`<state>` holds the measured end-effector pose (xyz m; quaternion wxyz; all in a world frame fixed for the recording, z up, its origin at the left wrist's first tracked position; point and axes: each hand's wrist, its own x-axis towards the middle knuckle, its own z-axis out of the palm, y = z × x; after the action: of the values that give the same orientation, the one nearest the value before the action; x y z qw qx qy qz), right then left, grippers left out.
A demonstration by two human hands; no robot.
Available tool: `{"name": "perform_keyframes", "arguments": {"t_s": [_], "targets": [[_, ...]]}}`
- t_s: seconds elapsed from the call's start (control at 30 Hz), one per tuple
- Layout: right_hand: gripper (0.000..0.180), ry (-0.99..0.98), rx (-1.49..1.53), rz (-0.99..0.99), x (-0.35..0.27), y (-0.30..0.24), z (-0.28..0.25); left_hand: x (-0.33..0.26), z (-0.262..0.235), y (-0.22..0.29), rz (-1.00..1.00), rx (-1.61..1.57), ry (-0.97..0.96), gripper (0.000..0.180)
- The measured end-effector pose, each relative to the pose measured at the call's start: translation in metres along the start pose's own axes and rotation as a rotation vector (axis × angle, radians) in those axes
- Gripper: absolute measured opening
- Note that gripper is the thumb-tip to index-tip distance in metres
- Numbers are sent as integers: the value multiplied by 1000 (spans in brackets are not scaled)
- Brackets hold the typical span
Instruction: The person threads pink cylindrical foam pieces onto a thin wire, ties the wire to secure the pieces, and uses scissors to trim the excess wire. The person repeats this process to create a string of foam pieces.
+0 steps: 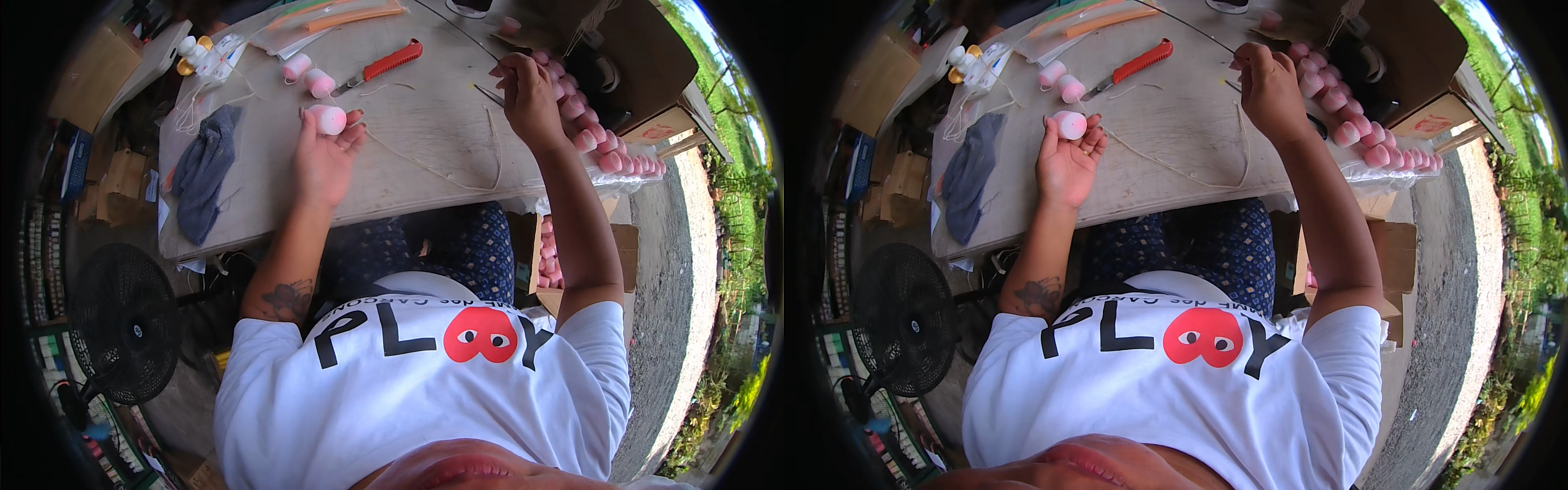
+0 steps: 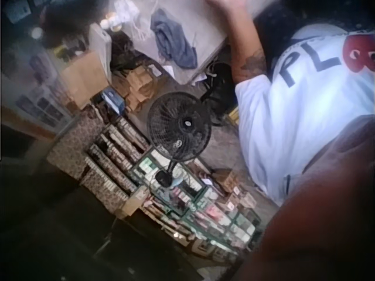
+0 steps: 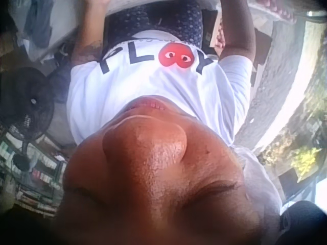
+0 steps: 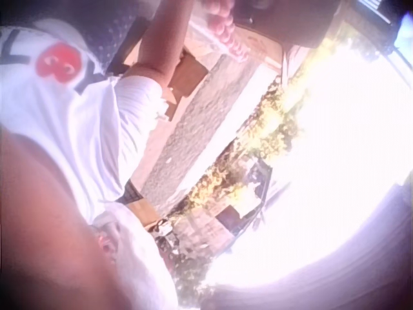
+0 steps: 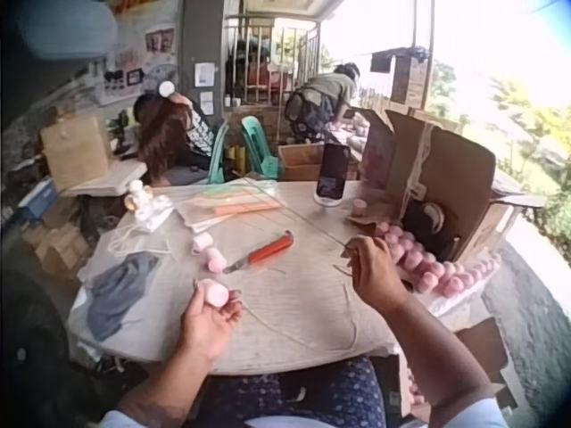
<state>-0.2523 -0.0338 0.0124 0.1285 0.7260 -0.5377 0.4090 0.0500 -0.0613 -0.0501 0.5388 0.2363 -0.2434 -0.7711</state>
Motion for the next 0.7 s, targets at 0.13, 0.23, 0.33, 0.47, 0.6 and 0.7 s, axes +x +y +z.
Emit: {"name": "perform_keyframes", "arguments": {"t_s": [0.13, 0.23, 0.33, 0.47, 0.6, 0.7], "targets": [[31, -38, -46, -87, -22, -66, -45, -8, 14, 8, -6, 10, 91, 50], [35, -219, 95, 4, -69, -89, -68, -11, 16, 13, -17, -32, 42, 49], [34, -233, 182, 100, -102, -108, -75, -9, 19, 15, -33, -11, -23, 48], [34, -146, 233, 116, -113, -114, -73, -12, 26, 10, -45, 3, -33, 49], [35, -169, 231, 113, -111, -117, -75, -15, 28, 8, -59, 6, -54, 50], [36, -191, 194, 120, -113, -117, -76, -18, 32, 11, -41, 16, -65, 50]]}}
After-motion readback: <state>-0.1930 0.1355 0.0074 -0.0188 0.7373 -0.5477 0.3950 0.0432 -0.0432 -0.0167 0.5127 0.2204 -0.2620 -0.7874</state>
